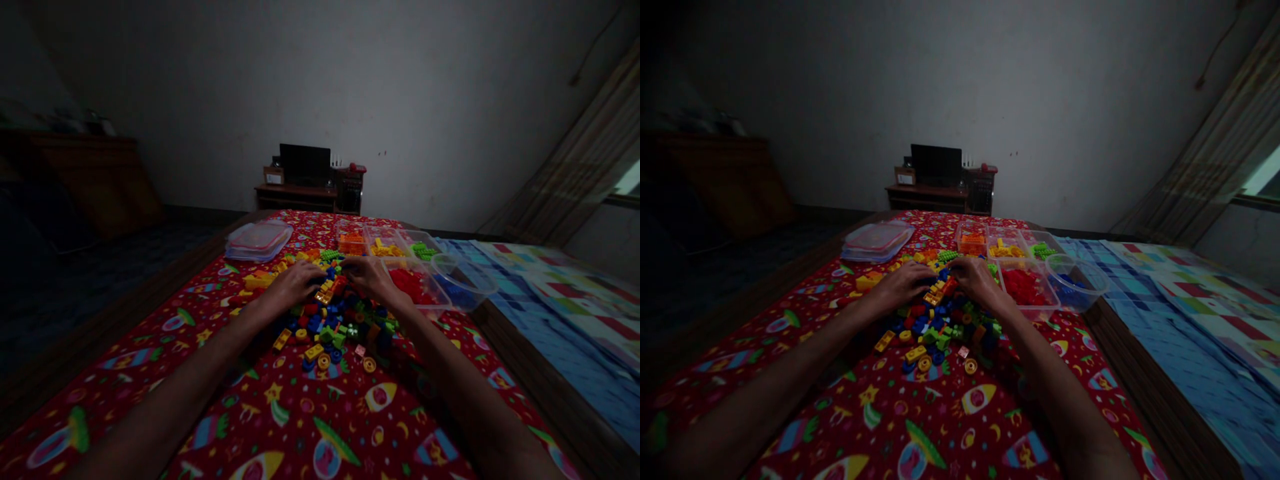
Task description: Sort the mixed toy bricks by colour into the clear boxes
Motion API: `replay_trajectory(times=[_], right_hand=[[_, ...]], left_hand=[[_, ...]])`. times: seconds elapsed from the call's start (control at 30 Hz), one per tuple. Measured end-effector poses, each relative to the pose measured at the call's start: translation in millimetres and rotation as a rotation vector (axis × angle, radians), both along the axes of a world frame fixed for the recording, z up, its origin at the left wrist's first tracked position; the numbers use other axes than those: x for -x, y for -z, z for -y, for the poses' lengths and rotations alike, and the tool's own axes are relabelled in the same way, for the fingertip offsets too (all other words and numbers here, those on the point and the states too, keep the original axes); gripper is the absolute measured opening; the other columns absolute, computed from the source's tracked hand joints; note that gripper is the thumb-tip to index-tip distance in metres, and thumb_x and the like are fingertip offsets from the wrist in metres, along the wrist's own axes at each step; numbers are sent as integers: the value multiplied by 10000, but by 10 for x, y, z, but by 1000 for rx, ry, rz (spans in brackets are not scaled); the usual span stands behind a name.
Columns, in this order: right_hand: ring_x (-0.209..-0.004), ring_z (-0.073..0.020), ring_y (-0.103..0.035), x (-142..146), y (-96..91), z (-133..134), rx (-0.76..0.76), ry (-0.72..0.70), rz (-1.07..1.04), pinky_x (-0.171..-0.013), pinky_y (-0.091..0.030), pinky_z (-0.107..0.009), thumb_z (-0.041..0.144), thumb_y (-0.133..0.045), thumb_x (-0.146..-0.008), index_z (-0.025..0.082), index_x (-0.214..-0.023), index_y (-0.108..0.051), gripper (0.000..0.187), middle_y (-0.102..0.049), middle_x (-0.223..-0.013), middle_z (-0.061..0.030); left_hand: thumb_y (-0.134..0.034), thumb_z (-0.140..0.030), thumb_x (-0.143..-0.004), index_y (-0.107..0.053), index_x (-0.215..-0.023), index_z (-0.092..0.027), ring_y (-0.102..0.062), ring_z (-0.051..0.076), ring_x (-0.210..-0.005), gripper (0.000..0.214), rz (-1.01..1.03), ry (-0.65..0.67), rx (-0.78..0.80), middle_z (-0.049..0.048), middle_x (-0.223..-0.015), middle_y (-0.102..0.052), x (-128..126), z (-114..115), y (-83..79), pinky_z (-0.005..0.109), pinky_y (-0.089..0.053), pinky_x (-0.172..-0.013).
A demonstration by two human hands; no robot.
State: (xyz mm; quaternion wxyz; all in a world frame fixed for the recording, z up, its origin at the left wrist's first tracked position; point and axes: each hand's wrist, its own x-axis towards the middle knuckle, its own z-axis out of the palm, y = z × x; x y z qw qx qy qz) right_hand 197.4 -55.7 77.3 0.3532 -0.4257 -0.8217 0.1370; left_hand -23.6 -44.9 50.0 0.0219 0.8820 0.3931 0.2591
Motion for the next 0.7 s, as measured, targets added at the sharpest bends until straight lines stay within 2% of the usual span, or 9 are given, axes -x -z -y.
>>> replay_trajectory(times=[0.13, 0.27, 0.37, 0.43, 0.5, 0.57, 0.7], right_hand=[[-751, -162, -668, -47, 99, -175, 127, 1, -158, -668, -496, -256, 190, -572, -797, 168, -963, -719, 223, -735, -870, -59], [-710, -150, -659, -19, 129, -219, 247, -19, -292, -621, -499, -242, 221, -587, -768, 149, -939, -715, 226, -732, -837, -59], [-655, -128, -633, 45, 83, -155, 365, -55, -410, -601, -490, -228, 209, -599, -744, 133, -905, -710, 210, -718, -767, -44], [-613, -111, -603, 100, 58, -99, 450, -70, -475, -574, -471, -215, 216, -607, -744, 128, -910, -703, 211, -700, -728, -29], [-603, -104, -579, 164, 57, -50, 507, -51, -521, -547, -449, -204, 252, -611, -758, 137, -911, -696, 210, -682, -729, -15], [-600, -100, -558, 235, 75, -11, 550, -34, -563, -521, -427, -193, 318, -610, -779, 148, -859, -688, 204, -653, -716, 1], [-499, -73, -476, 368, 110, 47, 703, -114, -686, -480, -410, -191, 461, -624, -771, 152, -686, -613, 321, -524, -573, 43]], left_hand=[[-561, -184, -807, -710, -945, -199, -586, 225, -944, 204, -35, -29, -6, 68, -918, -708, -51, 55, -32, 350, -470, -844], [-585, -250, -776, -716, -834, -193, -609, 224, -903, 155, 183, -106, 82, 51, -866, -709, -34, 66, -134, 359, -474, -847], [-620, -384, -755, -694, -912, -176, -642, 216, -855, 271, 491, -146, 302, 47, -911, -717, -35, 63, -172, 342, -506, -794], [-631, -461, -750, -655, -1028, -172, -659, 208, -833, 401, 682, -112, 486, 54, -965, -720, -65, 81, -167, 318, -524, -737], [-633, -503, -749, -629, -1082, -174, -666, 203, -820, 467, 787, -81, 601, 59, -988, -721, -117, 113, -151, 308, -529, -708], [-645, -518, -735, -651, -1040, -172, -666, 207, -819, 461, 784, -83, 613, 57, -967, -725, -177, 138, -135, 312, -527, -715], [-663, -492, -703, -693, -927, -160, -654, 220, -787, 401, 674, -153, 475, 40, -837, -720, -254, 127, -112, 321, -518, -719]])
